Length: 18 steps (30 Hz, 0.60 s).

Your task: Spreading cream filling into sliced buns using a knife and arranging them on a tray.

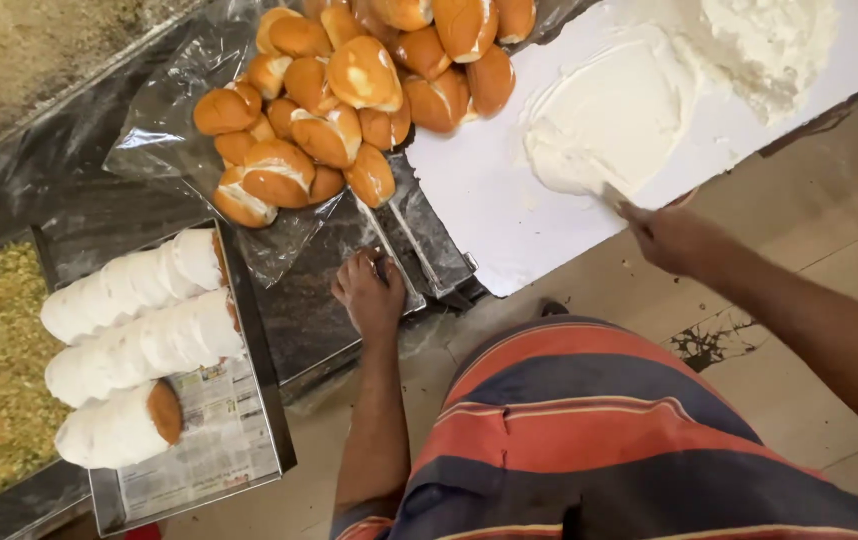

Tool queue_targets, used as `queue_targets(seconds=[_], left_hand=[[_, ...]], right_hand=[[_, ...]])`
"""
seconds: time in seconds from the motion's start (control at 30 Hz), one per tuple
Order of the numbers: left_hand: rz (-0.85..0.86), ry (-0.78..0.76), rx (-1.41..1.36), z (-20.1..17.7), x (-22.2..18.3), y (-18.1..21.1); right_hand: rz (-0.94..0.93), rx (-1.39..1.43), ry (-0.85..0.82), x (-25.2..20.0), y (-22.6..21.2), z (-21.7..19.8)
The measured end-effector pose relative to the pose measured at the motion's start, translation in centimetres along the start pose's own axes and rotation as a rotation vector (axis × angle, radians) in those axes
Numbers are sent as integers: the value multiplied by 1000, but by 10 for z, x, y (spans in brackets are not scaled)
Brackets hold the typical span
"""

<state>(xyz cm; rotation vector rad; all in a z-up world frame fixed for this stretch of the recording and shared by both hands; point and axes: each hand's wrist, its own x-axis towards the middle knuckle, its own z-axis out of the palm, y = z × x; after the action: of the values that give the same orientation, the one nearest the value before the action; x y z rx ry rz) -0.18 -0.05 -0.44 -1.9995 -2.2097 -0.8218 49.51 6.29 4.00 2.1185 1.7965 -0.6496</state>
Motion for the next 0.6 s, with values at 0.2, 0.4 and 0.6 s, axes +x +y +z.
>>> queue_targets(seconds=[0.2, 0.4, 0.6], left_hand=[[-22, -18, -40, -8, 1, 7], [-2, -2, -55, -2, -3, -1], [0, -34, -13, -6, -1, 1]], right_hand=[[37, 509, -67, 21, 14, 13], [72, 575, -65, 20, 24, 16], [133, 633, -56, 13, 44, 13]])
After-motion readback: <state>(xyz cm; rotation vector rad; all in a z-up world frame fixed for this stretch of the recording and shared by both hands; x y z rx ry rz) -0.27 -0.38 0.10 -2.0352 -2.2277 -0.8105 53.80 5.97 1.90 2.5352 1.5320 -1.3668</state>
